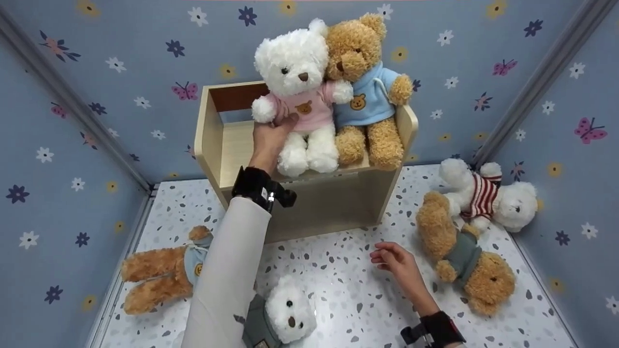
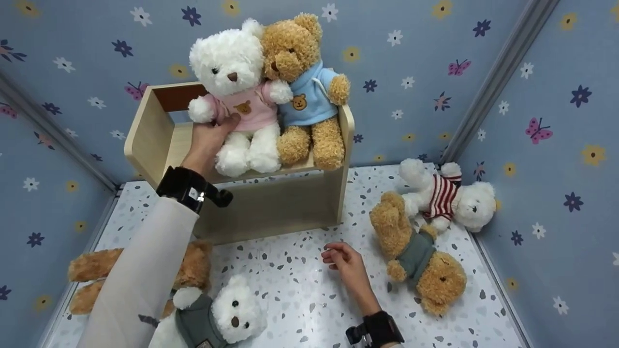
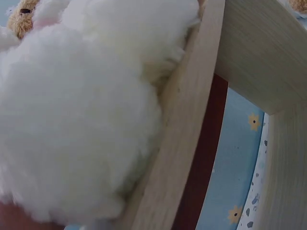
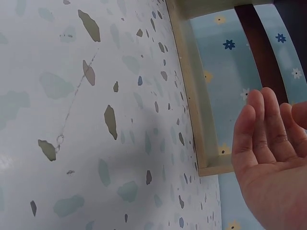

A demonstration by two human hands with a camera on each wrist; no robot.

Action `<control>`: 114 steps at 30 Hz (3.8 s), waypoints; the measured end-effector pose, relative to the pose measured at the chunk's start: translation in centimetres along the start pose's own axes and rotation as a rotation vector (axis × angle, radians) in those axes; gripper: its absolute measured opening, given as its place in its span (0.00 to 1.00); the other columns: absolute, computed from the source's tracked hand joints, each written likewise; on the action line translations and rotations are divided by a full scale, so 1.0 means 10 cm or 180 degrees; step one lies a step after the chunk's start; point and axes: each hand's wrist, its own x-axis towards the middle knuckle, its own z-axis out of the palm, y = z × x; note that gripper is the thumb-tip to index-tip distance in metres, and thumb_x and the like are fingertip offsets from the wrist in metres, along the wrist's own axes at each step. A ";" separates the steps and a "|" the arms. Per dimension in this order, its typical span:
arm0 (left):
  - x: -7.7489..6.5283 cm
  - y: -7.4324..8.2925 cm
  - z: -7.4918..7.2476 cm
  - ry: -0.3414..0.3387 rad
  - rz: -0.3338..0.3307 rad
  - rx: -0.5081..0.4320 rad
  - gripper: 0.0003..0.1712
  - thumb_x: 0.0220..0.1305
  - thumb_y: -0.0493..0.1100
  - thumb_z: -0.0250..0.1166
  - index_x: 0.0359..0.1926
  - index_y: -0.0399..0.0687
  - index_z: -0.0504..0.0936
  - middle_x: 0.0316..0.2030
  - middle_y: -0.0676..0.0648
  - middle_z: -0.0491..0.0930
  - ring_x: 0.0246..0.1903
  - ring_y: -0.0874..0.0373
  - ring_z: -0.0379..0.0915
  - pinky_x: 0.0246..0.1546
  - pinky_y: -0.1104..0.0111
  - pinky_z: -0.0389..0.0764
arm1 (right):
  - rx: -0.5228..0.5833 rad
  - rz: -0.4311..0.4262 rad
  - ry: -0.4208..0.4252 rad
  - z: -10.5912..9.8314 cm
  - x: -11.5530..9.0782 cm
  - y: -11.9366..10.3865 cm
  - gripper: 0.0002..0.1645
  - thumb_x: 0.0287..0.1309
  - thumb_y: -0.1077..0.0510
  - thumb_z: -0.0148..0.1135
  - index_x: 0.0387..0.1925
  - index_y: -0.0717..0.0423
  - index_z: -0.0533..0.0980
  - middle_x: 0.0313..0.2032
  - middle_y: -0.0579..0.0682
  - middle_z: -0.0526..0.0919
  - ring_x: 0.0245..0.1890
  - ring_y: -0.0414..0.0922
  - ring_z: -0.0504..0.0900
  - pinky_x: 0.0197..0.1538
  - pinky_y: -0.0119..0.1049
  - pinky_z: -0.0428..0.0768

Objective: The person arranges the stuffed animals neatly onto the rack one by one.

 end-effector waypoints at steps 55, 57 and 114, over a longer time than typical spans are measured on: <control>-0.44 -0.15 -0.15 -0.0081 0.0347 0.0643 0.41 0.68 0.44 0.59 0.78 0.43 0.57 0.76 0.41 0.63 0.74 0.53 0.60 0.71 0.71 0.64 | -0.0032 0.0032 -0.0053 0.02 -0.03 0.04 0.20 0.79 0.59 0.53 0.60 0.72 0.74 0.47 0.62 0.86 0.47 0.52 0.87 0.51 0.42 0.85; -0.50 -0.19 -0.19 -0.0094 0.0425 0.0538 0.41 0.69 0.44 0.59 0.79 0.42 0.56 0.76 0.40 0.63 0.74 0.52 0.61 0.71 0.71 0.64 | -0.0031 0.0036 -0.0067 0.02 -0.03 0.03 0.20 0.79 0.59 0.53 0.60 0.72 0.74 0.47 0.62 0.86 0.47 0.52 0.87 0.51 0.41 0.85; -1.83 -1.92 -1.04 -0.3243 -0.0951 0.2851 0.66 0.53 0.62 0.79 0.81 0.40 0.53 0.76 0.34 0.59 0.75 0.38 0.57 0.74 0.45 0.58 | -0.0034 -0.0001 -0.0334 0.20 -0.11 0.17 0.21 0.78 0.60 0.54 0.60 0.75 0.72 0.46 0.66 0.85 0.44 0.51 0.88 0.49 0.42 0.86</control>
